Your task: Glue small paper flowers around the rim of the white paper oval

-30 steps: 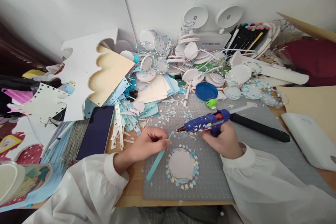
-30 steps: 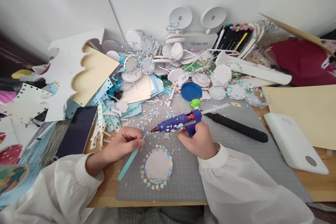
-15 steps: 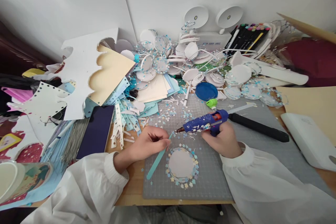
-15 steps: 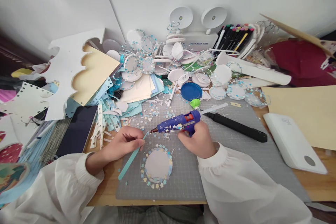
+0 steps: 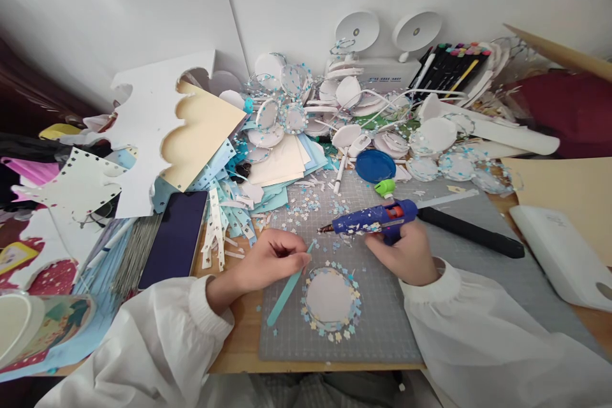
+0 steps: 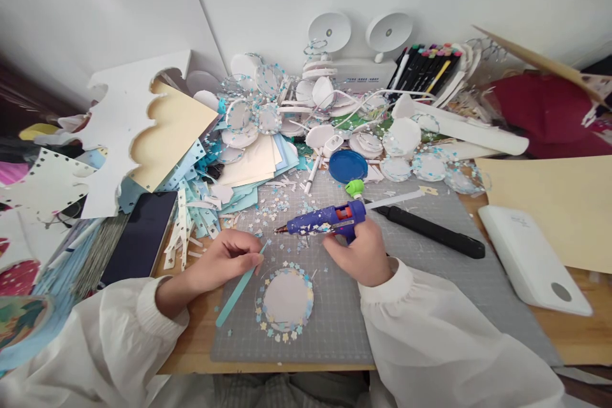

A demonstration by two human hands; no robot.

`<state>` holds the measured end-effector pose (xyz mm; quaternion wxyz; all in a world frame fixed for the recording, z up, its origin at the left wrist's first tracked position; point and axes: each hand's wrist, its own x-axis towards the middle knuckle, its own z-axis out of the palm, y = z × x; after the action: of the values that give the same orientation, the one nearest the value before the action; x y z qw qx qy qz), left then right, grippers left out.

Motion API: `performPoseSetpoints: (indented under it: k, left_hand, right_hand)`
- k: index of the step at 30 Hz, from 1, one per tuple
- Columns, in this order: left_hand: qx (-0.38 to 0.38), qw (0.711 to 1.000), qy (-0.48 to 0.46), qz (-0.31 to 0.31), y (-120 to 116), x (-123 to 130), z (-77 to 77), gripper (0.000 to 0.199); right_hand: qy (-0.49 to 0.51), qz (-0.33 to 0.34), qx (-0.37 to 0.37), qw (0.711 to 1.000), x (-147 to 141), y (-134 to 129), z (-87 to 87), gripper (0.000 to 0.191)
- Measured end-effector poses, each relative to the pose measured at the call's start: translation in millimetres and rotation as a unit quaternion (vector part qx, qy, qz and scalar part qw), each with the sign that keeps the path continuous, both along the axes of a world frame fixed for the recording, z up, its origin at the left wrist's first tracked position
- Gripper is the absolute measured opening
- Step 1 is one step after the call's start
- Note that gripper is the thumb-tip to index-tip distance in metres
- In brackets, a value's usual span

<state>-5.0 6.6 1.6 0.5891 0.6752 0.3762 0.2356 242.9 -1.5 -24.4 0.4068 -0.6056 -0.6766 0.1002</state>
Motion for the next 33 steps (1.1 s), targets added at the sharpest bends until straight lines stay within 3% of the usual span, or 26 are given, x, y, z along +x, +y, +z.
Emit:
performPoseSetpoints:
  k: [8, 17, 20, 23, 27, 31, 33]
  left_hand:
    - [0.001, 1.000, 0.006, 0.000, 0, -1, 1.5, 0.037]
    - [-0.005, 1.000, 0.010, 0.012, 0, 1, 4.3, 0.036]
    - [-0.011, 1.000, 0.000, 0.018, 0, 1, 4.2, 0.034]
    - [-0.025, 0.999, -0.021, 0.034, -1, 1, 3.2, 0.031]
    - [-0.061, 0.996, -0.052, 0.049, -3, 0, 0.8, 0.032]
    - [-0.078, 0.993, -0.076, 0.049, -3, -1, -1.8, 0.031]
    - [-0.083, 0.992, -0.087, 0.049, -3, -2, -2.5, 0.031]
  right_hand:
    - [-0.018, -0.157, 0.020, 0.987, 15, 12, -1.6, 0.019]
    - [-0.080, -0.097, 0.012, 0.992, 23, 17, -14.4, 0.029]
    - [-0.040, -0.105, 0.043, 0.993, 20, 17, -10.3, 0.034]
    - [0.063, -0.109, 0.107, 0.986, 22, 17, -1.1, 0.038]
    - [0.130, -0.147, 0.238, 0.951, 30, 15, 16.6, 0.032]
    - [0.063, -0.161, 0.404, 0.898, 27, 0, 39.3, 0.028]
    - [-0.009, -0.108, 0.440, 0.891, 16, -11, 52.1, 0.021]
